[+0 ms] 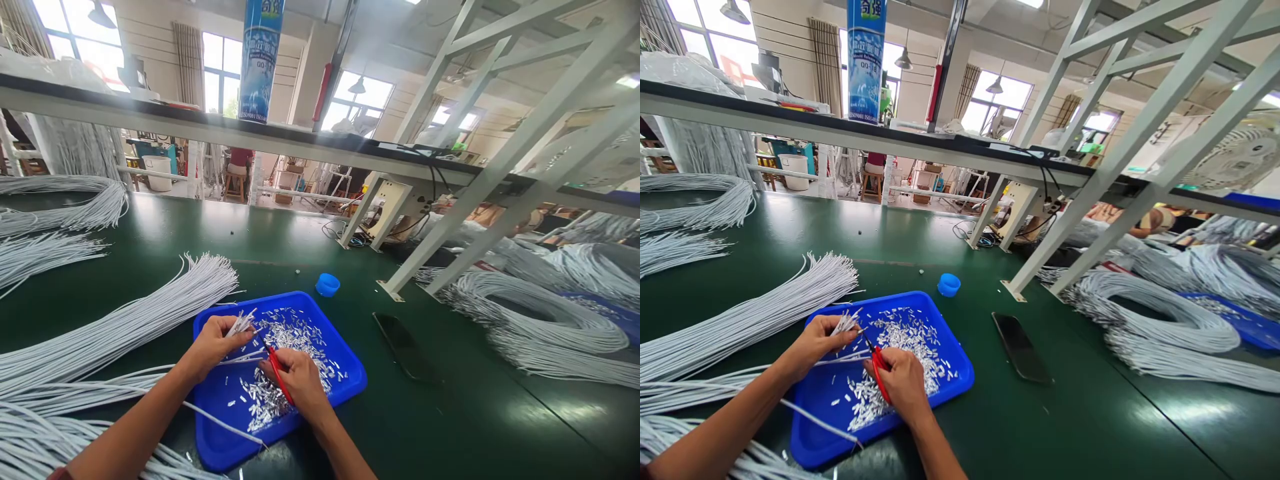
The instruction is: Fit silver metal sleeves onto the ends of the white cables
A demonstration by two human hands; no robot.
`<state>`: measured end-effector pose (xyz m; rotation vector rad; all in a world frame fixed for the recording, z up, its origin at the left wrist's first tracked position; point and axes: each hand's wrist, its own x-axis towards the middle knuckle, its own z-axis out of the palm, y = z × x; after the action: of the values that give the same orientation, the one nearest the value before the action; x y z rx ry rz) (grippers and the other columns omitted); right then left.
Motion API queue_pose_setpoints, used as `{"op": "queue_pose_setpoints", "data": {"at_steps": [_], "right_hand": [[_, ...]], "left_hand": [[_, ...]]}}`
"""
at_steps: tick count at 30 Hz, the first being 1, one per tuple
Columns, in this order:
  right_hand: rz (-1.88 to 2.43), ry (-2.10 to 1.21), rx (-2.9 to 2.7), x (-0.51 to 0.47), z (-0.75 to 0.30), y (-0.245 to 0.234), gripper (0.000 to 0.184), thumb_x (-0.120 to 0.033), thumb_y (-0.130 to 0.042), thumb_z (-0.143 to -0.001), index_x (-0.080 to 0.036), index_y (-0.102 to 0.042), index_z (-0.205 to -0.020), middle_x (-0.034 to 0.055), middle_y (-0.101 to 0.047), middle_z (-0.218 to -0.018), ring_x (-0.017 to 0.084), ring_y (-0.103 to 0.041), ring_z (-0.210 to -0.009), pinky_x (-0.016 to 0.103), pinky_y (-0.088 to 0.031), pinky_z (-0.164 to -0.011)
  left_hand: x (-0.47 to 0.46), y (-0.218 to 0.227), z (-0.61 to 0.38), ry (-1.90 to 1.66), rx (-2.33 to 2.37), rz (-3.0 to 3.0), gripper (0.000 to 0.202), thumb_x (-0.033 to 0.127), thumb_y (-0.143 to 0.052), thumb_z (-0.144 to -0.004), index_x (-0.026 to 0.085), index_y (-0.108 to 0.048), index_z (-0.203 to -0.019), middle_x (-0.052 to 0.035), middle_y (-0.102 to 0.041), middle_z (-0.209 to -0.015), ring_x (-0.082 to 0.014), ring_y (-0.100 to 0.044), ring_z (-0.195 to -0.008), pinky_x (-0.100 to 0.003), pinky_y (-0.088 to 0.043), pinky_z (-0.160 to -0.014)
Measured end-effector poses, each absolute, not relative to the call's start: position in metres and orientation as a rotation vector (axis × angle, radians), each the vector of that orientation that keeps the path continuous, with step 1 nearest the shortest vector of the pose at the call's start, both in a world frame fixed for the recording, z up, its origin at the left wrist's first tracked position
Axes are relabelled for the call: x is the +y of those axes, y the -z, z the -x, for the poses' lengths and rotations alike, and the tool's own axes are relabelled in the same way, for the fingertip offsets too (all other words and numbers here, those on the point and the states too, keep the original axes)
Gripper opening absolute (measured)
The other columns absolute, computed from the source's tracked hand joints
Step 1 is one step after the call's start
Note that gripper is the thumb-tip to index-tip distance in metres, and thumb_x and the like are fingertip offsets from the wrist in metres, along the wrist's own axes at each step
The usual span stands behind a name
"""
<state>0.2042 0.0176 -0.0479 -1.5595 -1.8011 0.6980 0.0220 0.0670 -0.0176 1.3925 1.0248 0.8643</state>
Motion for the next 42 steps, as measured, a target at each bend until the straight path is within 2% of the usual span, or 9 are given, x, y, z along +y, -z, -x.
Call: {"op": "queue_pose_setpoints", "data": {"at_steps": [5,10,12,15,20,23,29,37,42], "right_hand": [[1.395,-1.023,-1.741,0.018,-0.206,0.053,0.043,-0.047,-0.055,-0.076,-0.016,-0.045,-0.048,-0.0052,-0.033,-0.049,0.008,-0.029,-0.048,0.021,-0.021,-0.045],[1.375,-1.005,-1.753,0.019,-0.205,0.05,0.031,-0.042,-0.058,-0.075,-0.016,-0.06,-0.06,-0.0024,-0.05,-0.056,0.011,-0.043,-0.055,0.02,-0.029,-0.051],[1.398,-0.959,-1.754,0.019,-0.204,0.049,0.031,-0.042,-0.059,-0.075,-0.016,-0.059,-0.058,-0.0024,-0.05,-0.056,0.011,-0.043,-0.054,0.02,-0.03,-0.051],[1.439,-0.922,-1.734,0.018,-0.204,0.048,0.04,-0.046,-0.057,-0.075,-0.016,-0.05,-0.049,-0.0042,-0.039,-0.05,0.009,-0.035,-0.05,0.021,-0.025,-0.047],[1.453,-0.96,-1.712,0.016,-0.202,0.051,0.042,-0.046,-0.054,-0.077,-0.016,-0.045,-0.047,-0.0051,-0.034,-0.048,0.008,-0.03,-0.047,0.022,-0.021,-0.045],[1.491,-0.83,-1.75,0.016,-0.199,0.052,0.04,-0.042,-0.056,-0.076,-0.016,-0.045,-0.047,-0.0047,-0.037,-0.049,0.009,-0.033,-0.048,0.022,-0.023,-0.047],[1.492,-0.717,-1.832,0.022,-0.209,0.047,0.027,-0.042,-0.063,-0.071,-0.017,-0.063,-0.06,-0.0003,-0.056,-0.064,0.013,-0.047,-0.058,0.023,-0.032,-0.054],[1.215,-1.228,-1.16,0.023,-0.189,0.045,0.034,-0.047,-0.058,-0.072,-0.015,-0.064,-0.081,-0.0045,-0.043,-0.051,0.008,-0.034,-0.044,0.022,-0.028,-0.044],[1.274,-0.692,-1.341,0.016,-0.177,0.041,0.026,-0.039,-0.059,-0.071,-0.018,-0.054,-0.058,0.0013,-0.05,-0.06,0.015,-0.045,-0.061,0.026,-0.037,-0.056]], "left_hand": [[0.067,0.014,-0.021,-0.896,0.977,-1.513,0.027,0.039,-0.067,-0.068,0.012,-0.068,-0.075,0.001,-0.054,-0.063,-0.0114,-0.043,-0.057,-0.023,-0.032,-0.054],[0.069,0.015,-0.018,-0.912,0.947,-1.639,0.025,0.038,-0.064,-0.072,0.013,-0.068,-0.077,-0.0025,-0.06,-0.073,-0.016,-0.051,-0.067,-0.025,-0.038,-0.063],[0.069,0.016,-0.018,-0.927,0.957,-1.708,0.024,0.037,-0.062,-0.074,0.014,-0.069,-0.077,-0.003,-0.061,-0.074,-0.0174,-0.053,-0.07,-0.025,-0.039,-0.065],[0.069,0.015,-0.019,-0.948,1.008,-1.806,0.022,0.035,-0.062,-0.074,0.015,-0.07,-0.077,-0.0029,-0.061,-0.072,-0.018,-0.054,-0.07,-0.026,-0.039,-0.066],[0.067,0.015,-0.02,-0.953,1.03,-1.766,0.019,0.034,-0.067,-0.07,0.015,-0.068,-0.07,0.0011,-0.054,-0.062,-0.0134,-0.049,-0.06,-0.024,-0.035,-0.059],[0.066,0.015,-0.021,-0.811,0.917,-1.43,0.025,0.038,-0.067,-0.069,0.013,-0.065,-0.067,0.003,-0.05,-0.054,-0.0096,-0.042,-0.05,-0.022,-0.03,-0.051],[0.067,0.016,-0.024,-0.719,0.893,-1.095,0.03,0.039,-0.075,-0.059,0.011,-0.067,-0.068,0.0015,-0.054,-0.05,-0.0085,-0.042,-0.046,-0.022,-0.03,-0.049],[0.063,0.017,-0.025,-0.714,0.845,-1.288,0.029,0.04,-0.072,-0.062,0.012,-0.066,-0.063,0.0023,-0.054,-0.055,-0.0103,-0.043,-0.054,-0.023,-0.032,-0.056],[0.061,0.022,-0.029,-0.739,0.969,-1.411,0.031,0.041,-0.071,-0.062,0.011,-0.065,-0.057,0.0034,-0.05,-0.05,-0.0112,-0.043,-0.052,-0.023,-0.031,-0.051]]}}
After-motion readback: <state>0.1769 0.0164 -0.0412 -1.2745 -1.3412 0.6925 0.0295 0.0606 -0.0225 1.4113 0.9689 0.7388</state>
